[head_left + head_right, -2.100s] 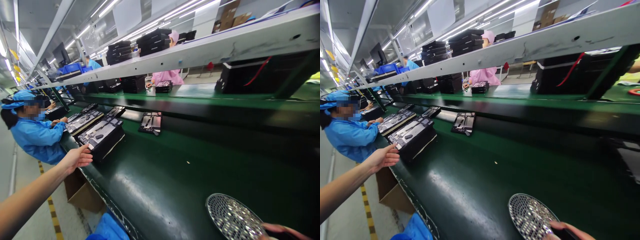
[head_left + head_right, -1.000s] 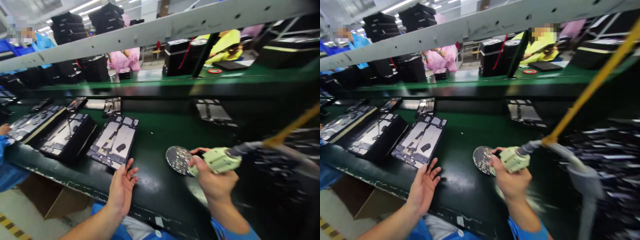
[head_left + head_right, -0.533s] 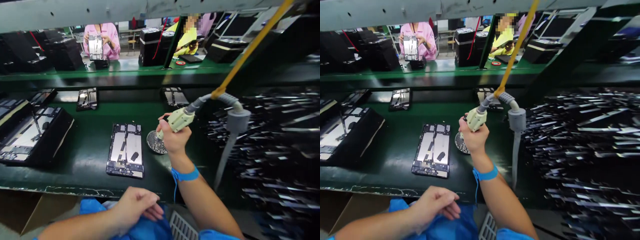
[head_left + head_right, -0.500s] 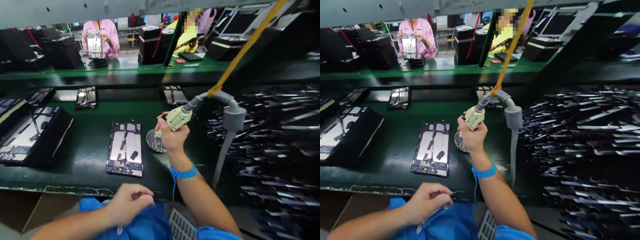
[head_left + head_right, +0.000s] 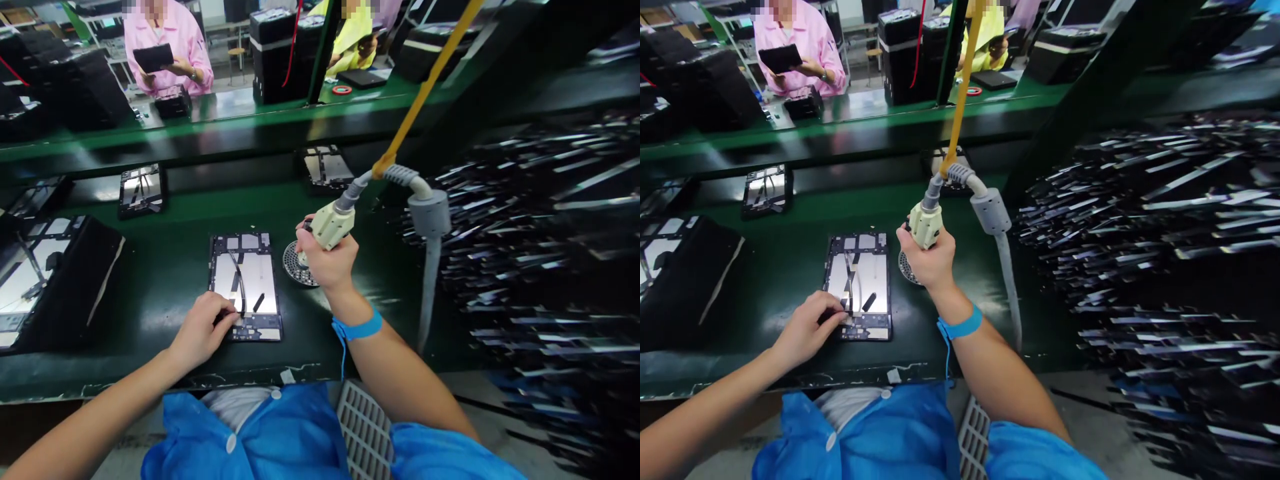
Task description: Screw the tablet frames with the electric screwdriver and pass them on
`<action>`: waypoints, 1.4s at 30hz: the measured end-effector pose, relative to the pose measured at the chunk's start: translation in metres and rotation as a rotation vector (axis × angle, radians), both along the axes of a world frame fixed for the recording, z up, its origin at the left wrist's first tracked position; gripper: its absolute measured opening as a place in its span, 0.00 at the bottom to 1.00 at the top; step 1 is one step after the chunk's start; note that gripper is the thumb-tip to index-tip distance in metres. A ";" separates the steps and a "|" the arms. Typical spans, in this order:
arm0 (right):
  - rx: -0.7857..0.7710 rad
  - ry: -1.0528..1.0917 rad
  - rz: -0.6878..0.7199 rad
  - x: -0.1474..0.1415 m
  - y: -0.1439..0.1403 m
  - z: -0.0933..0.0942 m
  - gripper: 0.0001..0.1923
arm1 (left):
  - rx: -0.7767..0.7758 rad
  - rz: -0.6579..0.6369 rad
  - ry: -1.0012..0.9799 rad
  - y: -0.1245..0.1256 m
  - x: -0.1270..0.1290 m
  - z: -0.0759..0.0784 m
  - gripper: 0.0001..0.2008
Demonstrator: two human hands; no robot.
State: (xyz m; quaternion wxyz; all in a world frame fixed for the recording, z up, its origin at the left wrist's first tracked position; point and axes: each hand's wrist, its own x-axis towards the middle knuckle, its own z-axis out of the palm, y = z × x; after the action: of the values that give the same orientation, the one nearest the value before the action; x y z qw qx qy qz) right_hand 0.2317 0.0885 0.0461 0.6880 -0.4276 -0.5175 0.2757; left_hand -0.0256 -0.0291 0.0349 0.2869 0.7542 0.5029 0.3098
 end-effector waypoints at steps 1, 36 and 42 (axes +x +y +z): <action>0.001 -0.002 0.001 0.000 0.000 0.000 0.13 | -0.020 0.008 -0.049 -0.003 0.000 0.002 0.03; -0.020 -0.059 0.036 -0.003 -0.013 0.002 0.11 | -0.279 0.083 -0.316 -0.029 0.001 -0.028 0.13; -0.024 -0.054 -0.027 -0.001 -0.010 -0.001 0.11 | -0.035 0.017 -0.142 0.007 0.013 -0.037 0.14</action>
State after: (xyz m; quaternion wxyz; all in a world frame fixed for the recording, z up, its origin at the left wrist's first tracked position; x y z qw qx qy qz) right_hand 0.2306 0.0783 0.0452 0.6725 -0.4499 -0.5267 0.2608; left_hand -0.0128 -0.0226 -0.0023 0.3323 0.7209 0.4929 0.3562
